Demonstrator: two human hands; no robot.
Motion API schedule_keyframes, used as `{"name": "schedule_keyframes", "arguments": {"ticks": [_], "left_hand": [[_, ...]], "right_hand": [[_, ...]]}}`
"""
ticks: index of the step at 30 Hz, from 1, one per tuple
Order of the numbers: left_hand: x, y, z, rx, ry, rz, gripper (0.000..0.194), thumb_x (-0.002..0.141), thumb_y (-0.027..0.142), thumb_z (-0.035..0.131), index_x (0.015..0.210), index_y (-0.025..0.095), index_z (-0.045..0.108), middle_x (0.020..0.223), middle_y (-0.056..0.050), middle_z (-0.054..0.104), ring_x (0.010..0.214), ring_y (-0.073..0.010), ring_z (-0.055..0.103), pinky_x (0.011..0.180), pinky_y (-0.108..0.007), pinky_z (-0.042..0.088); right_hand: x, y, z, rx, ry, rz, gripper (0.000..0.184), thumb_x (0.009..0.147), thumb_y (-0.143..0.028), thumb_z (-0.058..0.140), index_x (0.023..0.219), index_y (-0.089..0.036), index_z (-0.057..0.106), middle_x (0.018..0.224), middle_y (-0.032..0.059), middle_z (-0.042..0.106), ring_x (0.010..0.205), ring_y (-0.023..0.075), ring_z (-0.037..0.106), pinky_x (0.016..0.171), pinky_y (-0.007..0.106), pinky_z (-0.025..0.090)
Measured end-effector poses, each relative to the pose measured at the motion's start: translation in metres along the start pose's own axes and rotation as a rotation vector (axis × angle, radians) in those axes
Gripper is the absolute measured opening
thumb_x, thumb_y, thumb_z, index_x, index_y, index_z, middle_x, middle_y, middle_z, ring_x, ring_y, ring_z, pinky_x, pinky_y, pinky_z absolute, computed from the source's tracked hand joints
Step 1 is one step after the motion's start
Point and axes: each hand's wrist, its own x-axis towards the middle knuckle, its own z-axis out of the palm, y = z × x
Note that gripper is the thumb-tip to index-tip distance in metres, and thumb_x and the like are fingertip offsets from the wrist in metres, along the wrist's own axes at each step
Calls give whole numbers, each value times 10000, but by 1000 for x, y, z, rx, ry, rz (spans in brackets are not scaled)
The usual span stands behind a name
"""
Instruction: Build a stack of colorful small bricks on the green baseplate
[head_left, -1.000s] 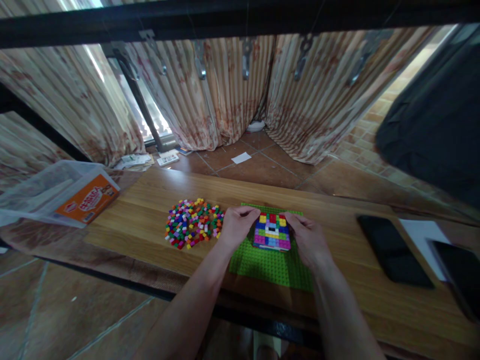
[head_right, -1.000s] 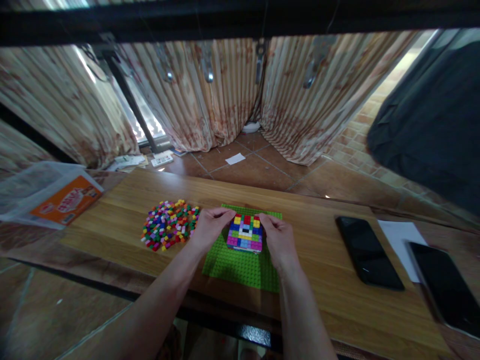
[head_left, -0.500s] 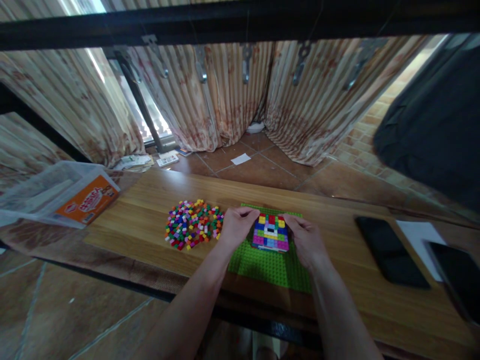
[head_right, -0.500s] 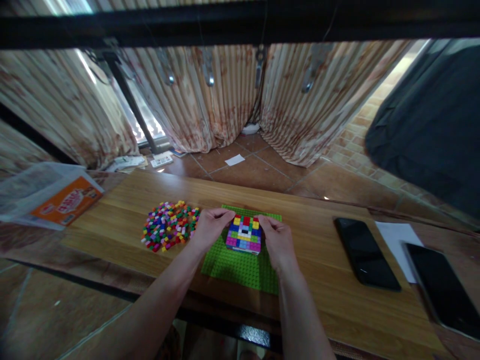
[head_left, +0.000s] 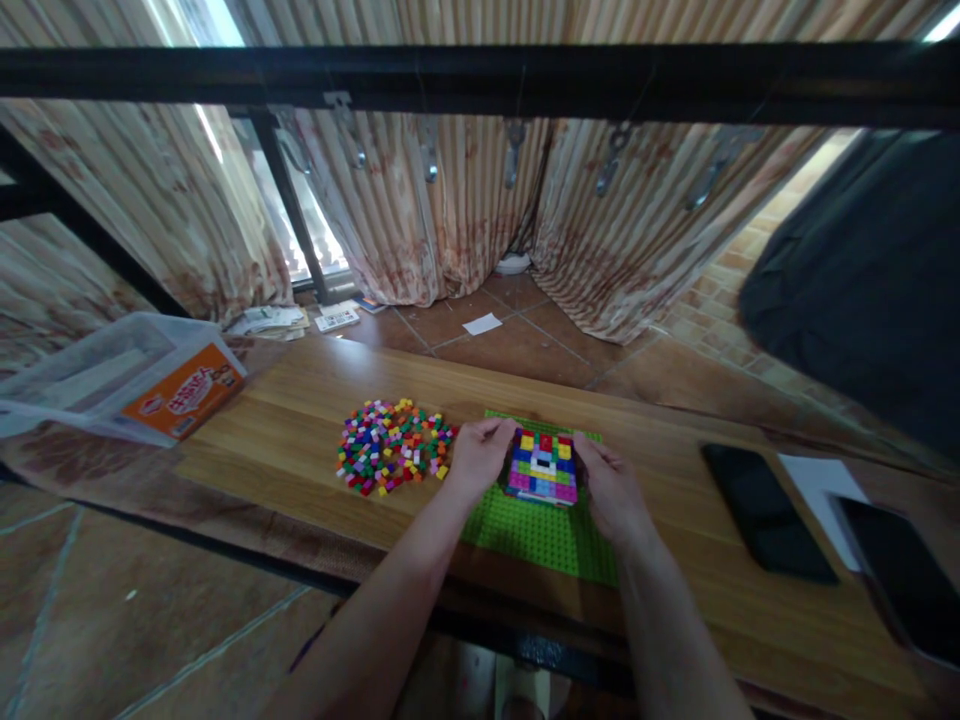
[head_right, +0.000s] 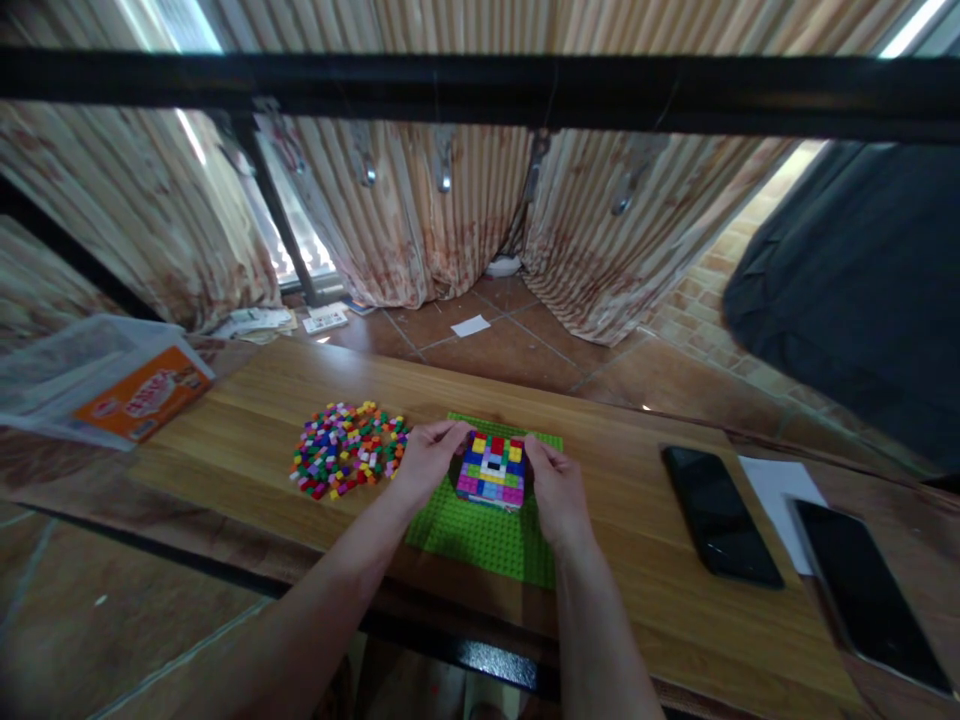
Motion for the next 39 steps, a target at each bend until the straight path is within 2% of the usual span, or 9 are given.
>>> {"name": "schedule_keyframes", "arguments": {"ticks": [4,11,17,24,31,35,39], "left_hand": [[2,-1,3,-73,25,-62,274,831,360,587,838,176,791,713,-6,709,639,-124,585,613,-231,438],[3,-4,5,-41,-16,-39,317,818,437,621,745,167,769,679,-4,697,630,-132,577,609,-237,423],[3,-7,5,48,-19,-15,338,814,450,617,670,166,733,591,22,619,583,-122,517,561,-234,372],[4,-10,7,107,5,1,330,815,440,608,651,178,723,559,37,573,558,-116,490,551,-239,346],[5,-9,9,154,23,-14,370,832,436,589,596,173,699,517,35,524,540,-114,463,523,-241,313],[6,-8,9,234,32,-32,379,846,428,580,600,171,710,520,26,554,575,-123,500,547,-237,340],[6,-10,9,238,4,-24,382,863,445,562,656,168,724,568,13,603,616,-139,538,578,-243,377]], "right_hand": [[0,-1,1,39,-2,28,461,663,-627,791,774,-181,758,746,71,781,775,279,751,685,381,599],[2,1,0,2,2,12,472,680,-655,755,755,-189,744,699,68,767,781,289,753,672,381,597],[3,2,-1,-36,-7,-24,439,674,-620,783,758,-189,757,708,39,764,719,250,732,649,350,581],[3,-2,2,-83,67,-53,415,593,-586,823,704,-191,758,685,15,752,625,209,692,612,325,566],[8,8,-6,-83,57,-39,372,672,-537,794,776,-181,772,729,28,767,651,210,705,602,318,568],[11,11,-8,-87,89,-30,397,620,-539,819,751,-168,761,700,39,758,652,217,706,605,322,567],[10,6,-10,-79,37,11,467,643,-596,797,787,-153,768,706,69,752,649,218,700,597,321,553]]}}
